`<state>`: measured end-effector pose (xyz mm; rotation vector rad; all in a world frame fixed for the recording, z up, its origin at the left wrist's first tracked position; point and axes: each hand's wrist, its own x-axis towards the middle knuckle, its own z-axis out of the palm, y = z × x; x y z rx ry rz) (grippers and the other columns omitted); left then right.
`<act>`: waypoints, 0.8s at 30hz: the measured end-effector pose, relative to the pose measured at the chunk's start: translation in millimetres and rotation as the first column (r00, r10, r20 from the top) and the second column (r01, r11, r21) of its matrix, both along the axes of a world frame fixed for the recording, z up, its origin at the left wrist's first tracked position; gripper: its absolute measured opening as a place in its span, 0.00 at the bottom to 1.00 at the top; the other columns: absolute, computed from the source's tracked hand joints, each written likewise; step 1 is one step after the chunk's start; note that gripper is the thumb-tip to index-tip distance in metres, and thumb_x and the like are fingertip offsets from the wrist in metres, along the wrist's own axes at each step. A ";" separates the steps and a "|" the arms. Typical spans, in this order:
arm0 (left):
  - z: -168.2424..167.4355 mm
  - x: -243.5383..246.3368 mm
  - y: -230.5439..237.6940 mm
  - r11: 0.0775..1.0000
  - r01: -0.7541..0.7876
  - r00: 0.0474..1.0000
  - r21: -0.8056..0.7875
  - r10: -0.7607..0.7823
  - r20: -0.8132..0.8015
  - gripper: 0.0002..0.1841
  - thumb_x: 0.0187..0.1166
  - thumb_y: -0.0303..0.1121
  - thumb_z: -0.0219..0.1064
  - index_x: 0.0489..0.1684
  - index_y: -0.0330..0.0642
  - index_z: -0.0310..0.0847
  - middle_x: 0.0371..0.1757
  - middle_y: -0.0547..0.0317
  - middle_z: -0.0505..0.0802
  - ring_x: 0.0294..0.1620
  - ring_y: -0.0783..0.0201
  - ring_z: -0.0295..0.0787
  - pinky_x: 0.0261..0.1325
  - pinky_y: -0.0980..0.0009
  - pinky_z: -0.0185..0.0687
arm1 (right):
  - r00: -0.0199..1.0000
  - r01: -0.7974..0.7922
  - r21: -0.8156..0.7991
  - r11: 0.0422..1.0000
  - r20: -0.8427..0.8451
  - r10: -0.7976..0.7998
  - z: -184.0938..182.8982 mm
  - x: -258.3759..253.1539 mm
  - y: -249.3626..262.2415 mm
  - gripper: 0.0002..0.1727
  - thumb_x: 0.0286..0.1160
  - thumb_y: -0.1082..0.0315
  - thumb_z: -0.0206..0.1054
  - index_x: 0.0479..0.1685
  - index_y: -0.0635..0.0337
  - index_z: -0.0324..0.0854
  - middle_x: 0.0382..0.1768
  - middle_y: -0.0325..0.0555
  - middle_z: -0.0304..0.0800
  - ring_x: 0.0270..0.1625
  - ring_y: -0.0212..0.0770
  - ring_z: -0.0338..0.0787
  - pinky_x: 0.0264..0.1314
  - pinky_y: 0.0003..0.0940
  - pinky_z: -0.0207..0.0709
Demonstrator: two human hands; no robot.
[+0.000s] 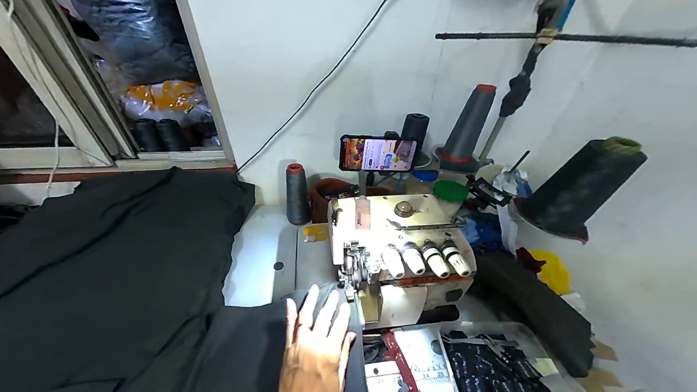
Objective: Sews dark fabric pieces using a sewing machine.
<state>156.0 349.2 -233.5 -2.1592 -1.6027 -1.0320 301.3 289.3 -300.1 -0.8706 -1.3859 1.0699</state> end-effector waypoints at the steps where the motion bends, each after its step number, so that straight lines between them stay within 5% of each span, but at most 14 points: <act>1: 4.9 -4.5 1.2 0.999 -0.008 1.000 -0.038 0.007 -0.021 0.24 0.84 0.48 0.56 0.65 0.43 0.90 0.72 0.52 0.90 0.79 0.38 0.79 0.77 0.23 0.59 | 1.000 0.016 0.012 1.000 0.001 -0.016 2.4 -1.5 6.0 0.07 0.71 0.79 0.67 0.32 0.73 0.91 0.31 0.45 0.93 0.39 0.24 0.91 0.50 0.21 0.84; 3: 17.7 -14.8 7.0 0.969 0.022 0.999 -0.247 -0.029 -0.026 0.36 0.83 0.59 0.53 0.79 0.40 0.78 0.82 0.50 0.80 0.87 0.39 0.66 0.79 0.21 0.51 | 0.999 0.047 0.051 0.998 -0.010 -0.047 7.1 -4.6 19.0 0.06 0.69 0.80 0.68 0.30 0.72 0.91 0.29 0.44 0.92 0.38 0.24 0.90 0.48 0.20 0.83; 5: 42.2 -26.2 20.4 0.810 0.065 0.996 -0.583 -0.087 -0.009 0.51 0.78 0.72 0.50 0.94 0.42 0.54 0.96 0.51 0.55 0.97 0.41 0.35 0.85 0.24 0.29 | 0.997 0.070 0.108 0.992 -0.032 -0.067 11.7 -7.2 33.1 0.06 0.68 0.80 0.69 0.28 0.71 0.91 0.28 0.41 0.91 0.37 0.22 0.88 0.47 0.18 0.82; 7: 59.3 -35.4 41.6 0.669 0.084 0.993 -0.738 -0.118 0.006 0.58 0.71 0.78 0.52 0.97 0.45 0.43 0.98 0.52 0.41 0.97 0.42 0.18 0.87 0.27 0.22 | 0.996 0.075 0.161 0.984 -0.061 -0.066 15.2 -9.7 45.2 0.05 0.67 0.81 0.69 0.28 0.71 0.91 0.29 0.41 0.91 0.38 0.22 0.88 0.48 0.17 0.82; 15: 66.2 -45.8 81.2 0.606 0.105 0.987 -0.789 -0.162 0.007 0.62 0.65 0.79 0.61 0.98 0.52 0.39 0.98 0.53 0.34 0.95 0.38 0.12 0.87 0.28 0.31 | 0.993 0.108 0.135 0.985 -0.067 -0.100 14.0 -14.2 50.0 0.05 0.66 0.83 0.68 0.34 0.74 0.91 0.32 0.43 0.94 0.39 0.21 0.90 0.51 0.18 0.84; 18: 43.8 -57.4 83.1 0.727 0.291 0.956 -0.622 -0.192 0.223 0.53 0.66 0.74 0.66 0.91 0.50 0.63 0.97 0.57 0.50 0.97 0.49 0.24 0.94 0.44 0.34 | 0.996 0.082 0.101 0.991 -0.049 -0.077 1.7 -13.6 44.6 0.06 0.66 0.83 0.68 0.35 0.75 0.91 0.34 0.45 0.95 0.42 0.23 0.91 0.54 0.19 0.85; 20: 21.1 -76.1 79.6 0.863 0.381 0.890 -0.332 -0.246 0.383 0.36 0.75 0.57 0.69 0.78 0.44 0.79 0.90 0.55 0.70 0.93 0.55 0.57 0.90 0.53 0.59 | 0.999 0.050 0.111 0.993 -0.019 -0.048 -6.3 -13.0 43.4 0.06 0.67 0.82 0.68 0.36 0.74 0.91 0.35 0.47 0.95 0.42 0.24 0.92 0.54 0.21 0.85; 21: 15.0 -91.4 73.5 0.921 0.303 0.915 -0.244 -0.210 0.344 0.29 0.78 0.50 0.68 0.76 0.44 0.81 0.85 0.54 0.76 0.83 0.55 0.75 0.80 0.54 0.75 | 0.999 0.036 0.124 0.992 -0.013 -0.035 -7.9 -13.1 43.8 0.06 0.68 0.81 0.69 0.36 0.74 0.91 0.35 0.48 0.95 0.42 0.25 0.92 0.54 0.22 0.85; 22: 11.2 -110.7 63.4 0.965 0.154 0.960 -0.213 -0.095 0.263 0.26 0.79 0.46 0.69 0.74 0.44 0.82 0.79 0.50 0.82 0.69 0.52 0.87 0.65 0.51 0.86 | 1.000 0.029 0.134 0.991 -0.013 -0.028 -8.4 -13.3 44.6 0.06 0.68 0.81 0.69 0.37 0.75 0.91 0.36 0.49 0.95 0.43 0.26 0.92 0.55 0.23 0.85; 23: 8.9 -132.5 49.0 0.963 0.008 0.979 -0.268 0.047 0.197 0.27 0.77 0.44 0.74 0.74 0.41 0.81 0.74 0.41 0.84 0.58 0.43 0.91 0.54 0.41 0.88 | 1.000 0.025 0.142 0.990 -0.018 -0.023 -8.5 -13.0 45.3 0.06 0.68 0.81 0.69 0.37 0.75 0.91 0.37 0.50 0.95 0.44 0.27 0.93 0.56 0.24 0.85; 24: 6.8 -153.2 32.3 0.913 -0.099 0.976 -0.397 0.167 0.140 0.33 0.73 0.43 0.77 0.76 0.37 0.77 0.72 0.30 0.82 0.58 0.28 0.88 0.55 0.27 0.81 | 1.000 0.017 0.150 0.989 -0.029 -0.013 -8.8 -12.3 46.3 0.06 0.68 0.81 0.68 0.37 0.75 0.90 0.37 0.50 0.96 0.44 0.28 0.93 0.56 0.24 0.86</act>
